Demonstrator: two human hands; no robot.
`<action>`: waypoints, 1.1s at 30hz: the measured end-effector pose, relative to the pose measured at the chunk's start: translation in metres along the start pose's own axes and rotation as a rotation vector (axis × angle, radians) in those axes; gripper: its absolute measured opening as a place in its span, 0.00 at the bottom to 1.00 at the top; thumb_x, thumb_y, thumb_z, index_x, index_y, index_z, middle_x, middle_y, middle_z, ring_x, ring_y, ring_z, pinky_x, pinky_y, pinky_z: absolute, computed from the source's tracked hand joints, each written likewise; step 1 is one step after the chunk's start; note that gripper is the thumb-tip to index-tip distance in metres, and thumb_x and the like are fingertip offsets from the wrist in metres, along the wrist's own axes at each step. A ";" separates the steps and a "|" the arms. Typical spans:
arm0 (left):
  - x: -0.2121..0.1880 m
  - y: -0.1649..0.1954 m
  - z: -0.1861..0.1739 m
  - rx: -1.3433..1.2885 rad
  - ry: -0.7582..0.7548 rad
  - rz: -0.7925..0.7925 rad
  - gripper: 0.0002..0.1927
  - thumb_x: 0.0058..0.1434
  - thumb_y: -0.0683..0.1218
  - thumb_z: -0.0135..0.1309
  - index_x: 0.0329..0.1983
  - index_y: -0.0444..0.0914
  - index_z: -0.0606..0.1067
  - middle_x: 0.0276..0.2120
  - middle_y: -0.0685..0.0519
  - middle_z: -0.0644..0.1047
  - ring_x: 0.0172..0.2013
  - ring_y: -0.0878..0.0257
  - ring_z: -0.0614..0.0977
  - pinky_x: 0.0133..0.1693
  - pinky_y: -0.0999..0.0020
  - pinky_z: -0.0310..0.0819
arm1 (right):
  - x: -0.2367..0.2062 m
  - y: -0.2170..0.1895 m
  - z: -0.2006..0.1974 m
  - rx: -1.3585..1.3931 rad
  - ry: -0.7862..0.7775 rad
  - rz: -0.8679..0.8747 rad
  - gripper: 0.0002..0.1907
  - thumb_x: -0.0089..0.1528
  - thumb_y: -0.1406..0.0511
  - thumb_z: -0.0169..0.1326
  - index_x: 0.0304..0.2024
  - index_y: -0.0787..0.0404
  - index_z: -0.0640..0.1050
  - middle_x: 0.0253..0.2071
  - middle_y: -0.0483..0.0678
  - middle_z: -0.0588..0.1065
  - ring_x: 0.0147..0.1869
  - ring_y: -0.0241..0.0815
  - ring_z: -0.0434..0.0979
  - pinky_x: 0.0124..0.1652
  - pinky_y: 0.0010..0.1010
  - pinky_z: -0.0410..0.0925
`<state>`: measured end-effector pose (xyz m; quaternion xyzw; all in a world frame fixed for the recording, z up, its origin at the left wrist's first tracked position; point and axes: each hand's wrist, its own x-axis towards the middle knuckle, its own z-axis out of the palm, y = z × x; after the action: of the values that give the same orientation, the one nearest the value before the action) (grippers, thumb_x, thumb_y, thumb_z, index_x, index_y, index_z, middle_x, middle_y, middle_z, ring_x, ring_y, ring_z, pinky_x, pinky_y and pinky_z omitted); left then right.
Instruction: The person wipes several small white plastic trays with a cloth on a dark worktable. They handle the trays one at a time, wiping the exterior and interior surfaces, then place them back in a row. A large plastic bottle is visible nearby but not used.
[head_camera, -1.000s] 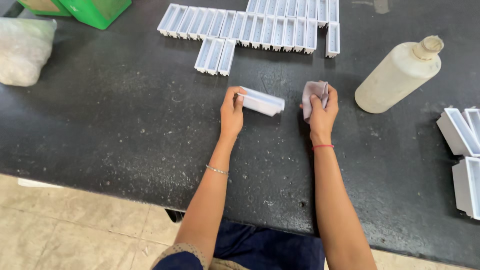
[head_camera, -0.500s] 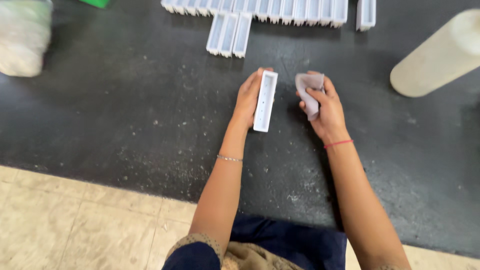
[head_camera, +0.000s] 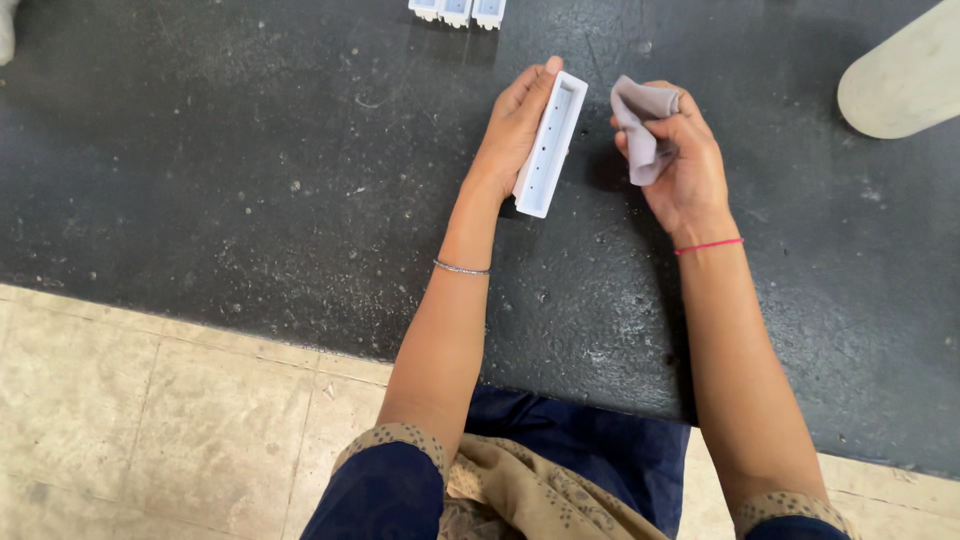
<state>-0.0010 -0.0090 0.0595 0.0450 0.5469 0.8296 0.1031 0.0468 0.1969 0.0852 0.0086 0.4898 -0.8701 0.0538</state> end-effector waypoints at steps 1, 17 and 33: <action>0.000 0.000 0.000 0.009 0.001 0.009 0.23 0.66 0.66 0.52 0.36 0.42 0.74 0.23 0.60 0.72 0.20 0.72 0.75 0.22 0.74 0.73 | 0.000 -0.001 0.000 0.003 -0.019 -0.006 0.18 0.66 0.71 0.44 0.58 0.67 0.72 0.52 0.55 0.76 0.53 0.43 0.79 0.51 0.30 0.76; 0.003 -0.010 0.001 0.159 0.012 0.027 0.28 0.70 0.66 0.44 0.42 0.38 0.78 0.27 0.58 0.74 0.28 0.72 0.73 0.30 0.75 0.69 | -0.012 0.004 0.026 -0.487 0.080 -0.414 0.13 0.71 0.71 0.55 0.58 0.66 0.75 0.51 0.48 0.78 0.51 0.34 0.78 0.51 0.25 0.72; 0.017 -0.028 -0.013 -0.079 0.070 0.029 0.25 0.70 0.63 0.46 0.44 0.37 0.76 0.30 0.55 0.74 0.28 0.68 0.75 0.29 0.71 0.73 | -0.038 -0.009 0.077 -1.141 -0.149 -0.683 0.15 0.61 0.76 0.59 0.50 0.63 0.80 0.48 0.52 0.76 0.48 0.46 0.80 0.45 0.33 0.73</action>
<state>-0.0163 -0.0066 0.0275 0.0196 0.5164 0.8530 0.0735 0.0861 0.1393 0.1353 -0.2367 0.8434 -0.4411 -0.1950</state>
